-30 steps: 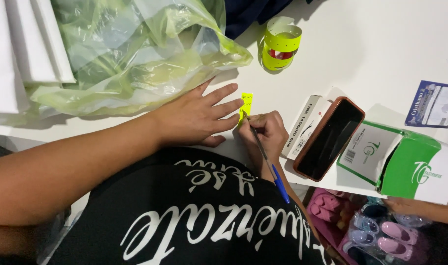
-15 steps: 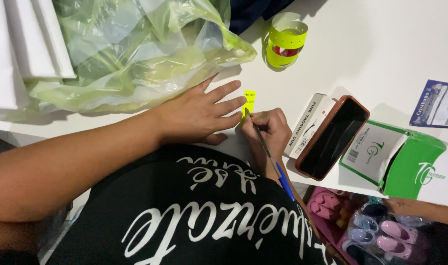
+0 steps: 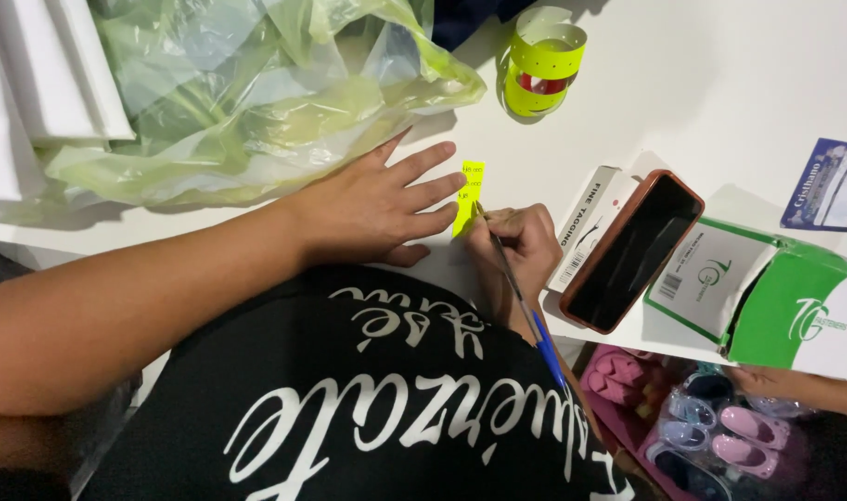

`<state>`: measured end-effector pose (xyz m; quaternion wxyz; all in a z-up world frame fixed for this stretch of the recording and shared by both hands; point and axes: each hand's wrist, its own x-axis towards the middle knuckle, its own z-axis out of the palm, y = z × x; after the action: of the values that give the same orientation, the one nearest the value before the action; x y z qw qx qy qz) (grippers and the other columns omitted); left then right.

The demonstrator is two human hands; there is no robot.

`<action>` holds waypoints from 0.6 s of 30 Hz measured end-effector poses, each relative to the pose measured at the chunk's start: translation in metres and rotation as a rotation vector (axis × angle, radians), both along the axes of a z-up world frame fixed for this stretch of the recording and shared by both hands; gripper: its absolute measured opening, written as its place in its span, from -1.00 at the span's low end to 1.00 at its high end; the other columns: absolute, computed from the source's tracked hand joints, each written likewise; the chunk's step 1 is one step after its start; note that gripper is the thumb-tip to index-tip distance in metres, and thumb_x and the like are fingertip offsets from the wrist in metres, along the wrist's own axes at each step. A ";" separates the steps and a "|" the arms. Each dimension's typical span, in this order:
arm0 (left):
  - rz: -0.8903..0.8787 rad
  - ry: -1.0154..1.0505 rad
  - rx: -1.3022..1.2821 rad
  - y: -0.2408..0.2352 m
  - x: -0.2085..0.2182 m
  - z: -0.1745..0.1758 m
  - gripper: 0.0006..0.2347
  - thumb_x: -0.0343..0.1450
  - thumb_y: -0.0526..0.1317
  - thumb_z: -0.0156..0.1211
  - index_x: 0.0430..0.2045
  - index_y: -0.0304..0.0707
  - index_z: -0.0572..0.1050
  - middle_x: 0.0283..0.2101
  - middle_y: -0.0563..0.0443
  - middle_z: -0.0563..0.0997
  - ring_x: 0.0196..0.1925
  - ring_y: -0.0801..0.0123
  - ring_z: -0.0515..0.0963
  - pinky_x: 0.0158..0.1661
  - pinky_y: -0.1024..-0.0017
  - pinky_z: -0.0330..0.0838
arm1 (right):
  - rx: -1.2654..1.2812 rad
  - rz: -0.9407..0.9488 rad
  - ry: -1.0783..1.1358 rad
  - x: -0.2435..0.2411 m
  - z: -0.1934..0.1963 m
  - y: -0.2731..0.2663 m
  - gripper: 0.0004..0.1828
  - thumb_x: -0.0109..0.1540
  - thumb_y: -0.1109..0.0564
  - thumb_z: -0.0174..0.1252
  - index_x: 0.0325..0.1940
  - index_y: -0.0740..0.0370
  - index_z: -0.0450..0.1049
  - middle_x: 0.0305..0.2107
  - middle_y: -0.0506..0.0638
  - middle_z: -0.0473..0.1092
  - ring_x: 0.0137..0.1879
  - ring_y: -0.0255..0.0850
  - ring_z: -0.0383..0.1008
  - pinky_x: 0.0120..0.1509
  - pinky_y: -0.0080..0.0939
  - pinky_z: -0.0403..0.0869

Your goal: The person writes on a yellow label with a pen and then attaches it to a stack of folded white shirts. They repeat this process for multiple shirts, placing the labeled items into a pile.

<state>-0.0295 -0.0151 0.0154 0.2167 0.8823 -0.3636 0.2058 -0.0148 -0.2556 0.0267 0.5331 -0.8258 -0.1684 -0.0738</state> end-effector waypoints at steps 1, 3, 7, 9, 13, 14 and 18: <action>0.002 -0.002 -0.001 0.000 0.000 0.001 -0.49 0.27 0.08 0.40 0.07 -0.08 0.50 0.21 -0.11 0.52 0.39 -0.10 0.35 0.18 -0.21 0.33 | -0.001 0.002 -0.002 0.000 0.003 0.001 -0.73 0.11 0.43 0.38 -0.51 0.36 0.39 -0.51 0.13 0.31 -0.34 0.03 0.58 -0.19 -0.10 0.55; -0.003 0.001 -0.034 0.000 0.000 0.003 -0.49 0.24 0.04 0.43 0.05 -0.10 0.51 0.19 -0.11 0.53 0.37 -0.12 0.37 0.17 -0.21 0.35 | -0.062 -0.009 -0.012 -0.002 0.008 0.004 -0.74 0.10 0.43 0.36 -0.51 0.35 0.38 -0.51 0.14 0.32 -0.35 0.06 0.58 -0.20 -0.10 0.53; -0.011 -0.007 -0.043 -0.003 0.004 -0.002 -0.49 0.24 0.04 0.44 0.04 -0.10 0.51 0.20 -0.12 0.53 0.37 -0.13 0.37 0.16 -0.23 0.36 | -0.057 0.014 -0.016 0.004 0.011 0.008 -0.74 0.10 0.41 0.41 -0.50 0.36 0.41 -0.50 0.13 0.35 -0.33 0.06 0.60 -0.18 -0.10 0.56; -0.008 -0.014 -0.056 -0.005 0.003 -0.006 -0.48 0.21 0.04 0.46 0.02 -0.09 0.51 0.21 -0.12 0.52 0.36 -0.14 0.37 0.15 -0.24 0.37 | -0.084 0.017 -0.029 0.003 0.014 0.011 -0.74 0.09 0.44 0.40 -0.51 0.36 0.41 -0.50 0.14 0.35 -0.33 0.07 0.60 -0.19 -0.09 0.56; -0.019 0.009 -0.086 -0.005 0.001 -0.008 -0.51 0.21 0.02 0.46 -0.02 -0.12 0.52 0.22 -0.15 0.51 0.37 -0.18 0.36 0.12 -0.25 0.38 | -0.109 0.029 -0.006 0.004 0.019 0.011 -0.76 0.11 0.45 0.38 -0.48 0.36 0.43 -0.50 0.13 0.36 -0.31 0.09 0.60 -0.18 -0.08 0.57; -0.016 0.005 -0.086 -0.004 0.001 -0.006 -0.51 0.21 0.02 0.47 -0.02 -0.12 0.52 0.22 -0.15 0.52 0.37 -0.16 0.36 0.10 -0.22 0.40 | -0.100 0.048 -0.009 0.004 0.018 0.010 -0.76 0.11 0.44 0.40 -0.48 0.37 0.43 -0.50 0.15 0.37 -0.31 0.11 0.60 -0.20 -0.07 0.56; -0.010 0.001 -0.086 -0.005 0.001 -0.009 -0.50 0.19 0.01 0.49 -0.03 -0.11 0.52 0.22 -0.14 0.52 0.37 -0.15 0.37 0.05 -0.14 0.47 | -0.092 0.045 -0.016 0.004 0.015 0.010 -0.75 0.12 0.44 0.38 -0.48 0.37 0.41 -0.49 0.16 0.36 -0.31 0.12 0.59 -0.20 -0.06 0.55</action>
<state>-0.0281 -0.0206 0.0065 0.2558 0.8705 -0.3587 0.2196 -0.0110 -0.2459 0.0415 0.4946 -0.8449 -0.1945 -0.0605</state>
